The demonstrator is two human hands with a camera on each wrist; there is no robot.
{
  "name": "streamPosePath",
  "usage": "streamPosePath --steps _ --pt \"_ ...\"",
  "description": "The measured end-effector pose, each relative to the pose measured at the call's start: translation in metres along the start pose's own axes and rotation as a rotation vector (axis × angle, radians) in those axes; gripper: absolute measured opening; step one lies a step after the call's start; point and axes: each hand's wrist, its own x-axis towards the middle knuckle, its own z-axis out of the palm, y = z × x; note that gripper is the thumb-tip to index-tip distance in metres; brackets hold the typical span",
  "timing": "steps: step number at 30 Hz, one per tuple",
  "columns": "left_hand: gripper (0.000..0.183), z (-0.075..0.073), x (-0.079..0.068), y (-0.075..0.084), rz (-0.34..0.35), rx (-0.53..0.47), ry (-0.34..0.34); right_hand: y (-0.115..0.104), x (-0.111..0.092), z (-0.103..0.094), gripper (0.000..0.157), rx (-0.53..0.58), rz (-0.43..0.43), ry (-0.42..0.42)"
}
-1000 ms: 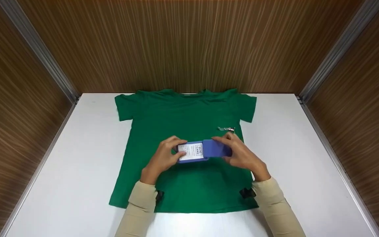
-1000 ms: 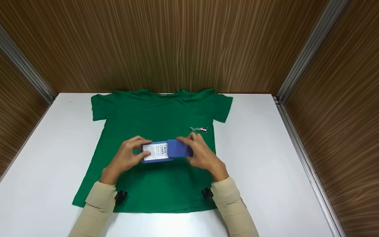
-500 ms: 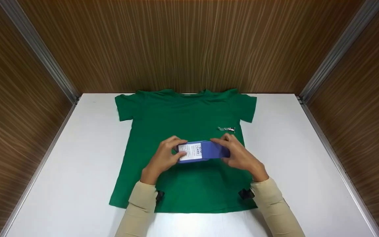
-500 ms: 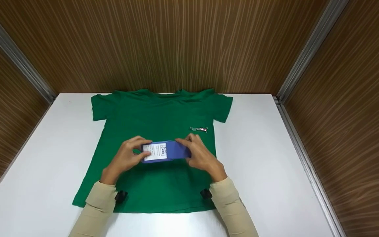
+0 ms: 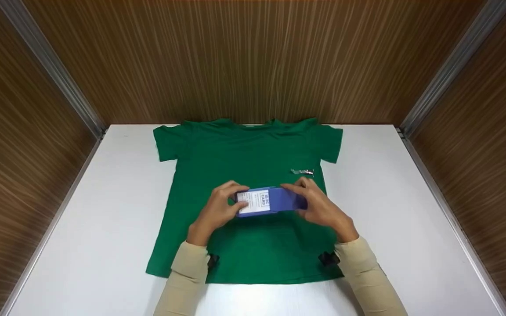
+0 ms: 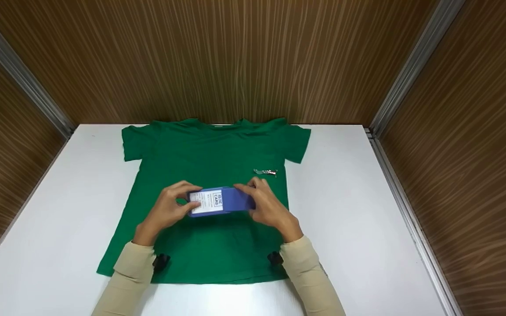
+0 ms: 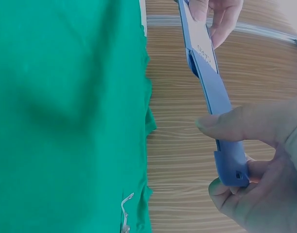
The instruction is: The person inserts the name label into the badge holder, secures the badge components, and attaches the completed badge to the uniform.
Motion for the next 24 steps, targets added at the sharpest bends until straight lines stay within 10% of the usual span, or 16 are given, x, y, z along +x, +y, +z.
streamPosePath --steps 24 --pt "0.031 -0.0005 -0.0007 -0.0015 0.014 -0.013 0.005 0.0015 0.0010 0.0031 0.068 0.019 -0.010 -0.008"
